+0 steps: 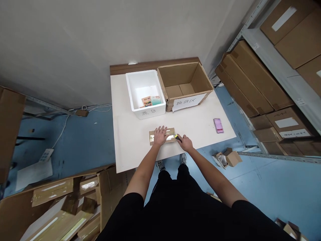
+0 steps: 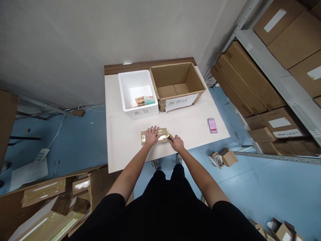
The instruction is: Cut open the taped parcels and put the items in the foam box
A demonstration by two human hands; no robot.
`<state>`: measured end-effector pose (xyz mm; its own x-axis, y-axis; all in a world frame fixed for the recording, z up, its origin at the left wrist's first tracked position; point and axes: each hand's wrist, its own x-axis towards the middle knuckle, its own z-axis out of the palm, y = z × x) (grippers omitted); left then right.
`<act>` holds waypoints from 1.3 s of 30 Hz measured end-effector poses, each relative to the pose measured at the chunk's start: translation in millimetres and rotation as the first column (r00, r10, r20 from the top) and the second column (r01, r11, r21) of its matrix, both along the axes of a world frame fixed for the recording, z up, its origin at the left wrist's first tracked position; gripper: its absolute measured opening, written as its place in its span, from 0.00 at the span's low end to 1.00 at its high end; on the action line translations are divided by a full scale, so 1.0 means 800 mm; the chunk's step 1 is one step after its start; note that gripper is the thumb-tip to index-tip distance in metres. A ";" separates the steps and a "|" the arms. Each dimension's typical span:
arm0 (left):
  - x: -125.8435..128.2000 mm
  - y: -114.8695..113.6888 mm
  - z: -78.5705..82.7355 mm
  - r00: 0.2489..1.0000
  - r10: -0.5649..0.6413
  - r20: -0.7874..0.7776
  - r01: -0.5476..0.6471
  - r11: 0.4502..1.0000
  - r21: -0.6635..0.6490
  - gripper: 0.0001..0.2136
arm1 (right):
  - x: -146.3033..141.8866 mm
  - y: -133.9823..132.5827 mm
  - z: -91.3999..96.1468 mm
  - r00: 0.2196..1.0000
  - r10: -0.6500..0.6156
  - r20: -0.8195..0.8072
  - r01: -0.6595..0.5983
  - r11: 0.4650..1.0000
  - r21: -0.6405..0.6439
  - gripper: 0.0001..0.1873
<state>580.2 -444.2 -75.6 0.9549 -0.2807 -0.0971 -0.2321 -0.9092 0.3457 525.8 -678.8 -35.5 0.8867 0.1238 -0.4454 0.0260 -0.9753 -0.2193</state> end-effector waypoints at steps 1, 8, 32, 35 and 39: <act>-0.001 -0.001 0.000 1.000 0.002 0.002 -0.002 1.000 -0.005 0.31 | -0.004 0.003 0.001 1.000 -0.018 -0.005 0.018 1.000 -0.010 0.31; -0.011 -0.008 -0.007 0.998 0.053 0.028 -0.052 0.998 -0.036 0.31 | -0.022 0.035 0.004 0.983 -0.180 -0.036 0.180 0.983 -0.023 0.32; -0.066 -0.031 0.030 0.909 0.368 -0.197 -0.358 0.930 0.086 0.32 | 0.124 0.069 -0.043 0.817 -0.571 -0.079 0.552 0.736 0.392 0.38; -0.080 -0.045 0.036 0.914 0.343 -0.217 -0.331 0.939 0.091 0.31 | 0.172 0.075 -0.027 0.873 -0.484 -0.059 0.473 0.811 0.346 0.39; -0.057 -0.038 0.053 0.991 0.007 -0.133 0.000 0.999 0.050 0.33 | 0.166 0.044 -0.015 0.893 -0.449 -0.033 0.419 0.802 0.425 0.37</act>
<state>534.9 -474.9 -33.5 0.9336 -0.2690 -0.2366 -0.1839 -0.9266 0.3279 658.9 -643.3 -47.4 0.9170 -0.1236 -0.3792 -0.3493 -0.7078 -0.6140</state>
